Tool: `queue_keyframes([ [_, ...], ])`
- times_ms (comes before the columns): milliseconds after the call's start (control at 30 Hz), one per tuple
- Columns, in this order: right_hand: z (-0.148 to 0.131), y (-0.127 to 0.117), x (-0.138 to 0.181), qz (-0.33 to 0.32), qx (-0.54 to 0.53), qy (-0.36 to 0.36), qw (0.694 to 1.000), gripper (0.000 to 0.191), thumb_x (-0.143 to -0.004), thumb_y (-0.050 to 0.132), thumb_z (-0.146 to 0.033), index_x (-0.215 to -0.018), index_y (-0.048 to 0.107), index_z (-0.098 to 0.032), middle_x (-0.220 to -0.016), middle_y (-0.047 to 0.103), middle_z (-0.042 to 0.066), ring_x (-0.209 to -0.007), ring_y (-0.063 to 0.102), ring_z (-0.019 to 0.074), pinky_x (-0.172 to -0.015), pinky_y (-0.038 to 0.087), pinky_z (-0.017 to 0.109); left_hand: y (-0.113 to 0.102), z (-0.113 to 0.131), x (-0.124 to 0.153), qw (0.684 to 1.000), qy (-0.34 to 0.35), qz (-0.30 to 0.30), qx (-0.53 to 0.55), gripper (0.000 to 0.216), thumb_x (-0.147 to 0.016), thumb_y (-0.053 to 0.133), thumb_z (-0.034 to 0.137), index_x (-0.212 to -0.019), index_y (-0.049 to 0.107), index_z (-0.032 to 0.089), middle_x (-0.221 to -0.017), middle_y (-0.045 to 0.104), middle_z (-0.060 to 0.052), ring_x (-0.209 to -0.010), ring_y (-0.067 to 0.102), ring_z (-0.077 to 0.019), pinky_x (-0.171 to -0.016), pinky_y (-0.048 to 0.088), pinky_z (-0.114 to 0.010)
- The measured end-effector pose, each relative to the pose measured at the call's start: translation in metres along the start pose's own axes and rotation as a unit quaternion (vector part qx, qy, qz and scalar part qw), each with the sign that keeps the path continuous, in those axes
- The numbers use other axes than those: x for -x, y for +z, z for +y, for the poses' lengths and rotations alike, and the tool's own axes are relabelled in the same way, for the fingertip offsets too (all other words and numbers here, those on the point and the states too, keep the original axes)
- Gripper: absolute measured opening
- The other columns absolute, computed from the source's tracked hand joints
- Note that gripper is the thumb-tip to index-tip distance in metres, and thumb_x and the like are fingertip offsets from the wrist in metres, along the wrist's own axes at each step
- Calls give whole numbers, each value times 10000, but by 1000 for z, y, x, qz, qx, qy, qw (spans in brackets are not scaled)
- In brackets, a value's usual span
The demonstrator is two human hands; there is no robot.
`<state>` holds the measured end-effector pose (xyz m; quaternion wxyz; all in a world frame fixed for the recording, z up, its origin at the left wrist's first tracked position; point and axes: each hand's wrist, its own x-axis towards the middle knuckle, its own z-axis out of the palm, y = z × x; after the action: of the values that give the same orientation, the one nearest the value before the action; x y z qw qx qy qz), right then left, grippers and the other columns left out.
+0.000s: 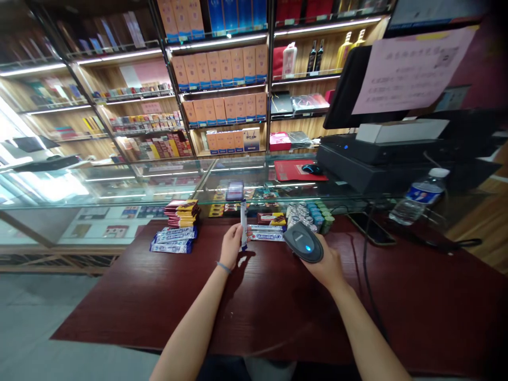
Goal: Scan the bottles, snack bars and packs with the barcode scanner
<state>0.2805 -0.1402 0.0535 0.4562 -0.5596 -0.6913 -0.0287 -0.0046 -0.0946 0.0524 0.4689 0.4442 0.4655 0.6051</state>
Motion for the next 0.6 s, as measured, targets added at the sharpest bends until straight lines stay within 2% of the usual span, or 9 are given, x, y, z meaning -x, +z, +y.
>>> queue_keyframes([
  [67,-4,-1,-1,-20,6,-25,999,514,-798,661,-361,-1290,585,-232,-881,800,45,-752,786,278,-625,557,311,-2,6,-1,989,-85,21,122,348,-980,655,462,-1052,697,123,-1027,774,-146,-782,741,-190,-699,634,-328],
  [167,-10,-3,-3,-52,12,-81,995,480,-798,635,-306,-1269,577,-236,-888,799,36,-737,787,272,-600,555,306,-5,12,-1,970,-142,28,195,301,-1004,643,372,-1101,691,91,-1003,773,-148,-700,724,-152,-609,622,-272],
  [267,-13,-4,-4,-74,10,-121,990,521,-783,621,-268,-1297,554,-221,-961,805,52,-770,792,266,-614,572,307,-6,15,0,966,-160,15,202,279,-1040,580,322,-1124,696,82,-984,772,-138,-683,720,-139,-581,618,-247],
  [467,-10,-2,-3,-59,28,-162,985,311,-770,608,-256,-1079,628,-224,-759,772,36,-622,752,247,-534,533,295,-2,14,1,970,-171,21,172,291,-1031,604,333,-1088,719,72,-1030,773,-160,-687,726,-140,-593,632,-253],
  [600,-8,-3,-4,-69,20,-152,986,390,-757,621,-256,-1146,625,-222,-804,787,37,-665,767,250,-568,552,297,-2,14,2,969,-171,18,177,278,-1024,614,328,-1080,720,76,-1036,776,-159,-698,728,-144,-599,633,-253],
])
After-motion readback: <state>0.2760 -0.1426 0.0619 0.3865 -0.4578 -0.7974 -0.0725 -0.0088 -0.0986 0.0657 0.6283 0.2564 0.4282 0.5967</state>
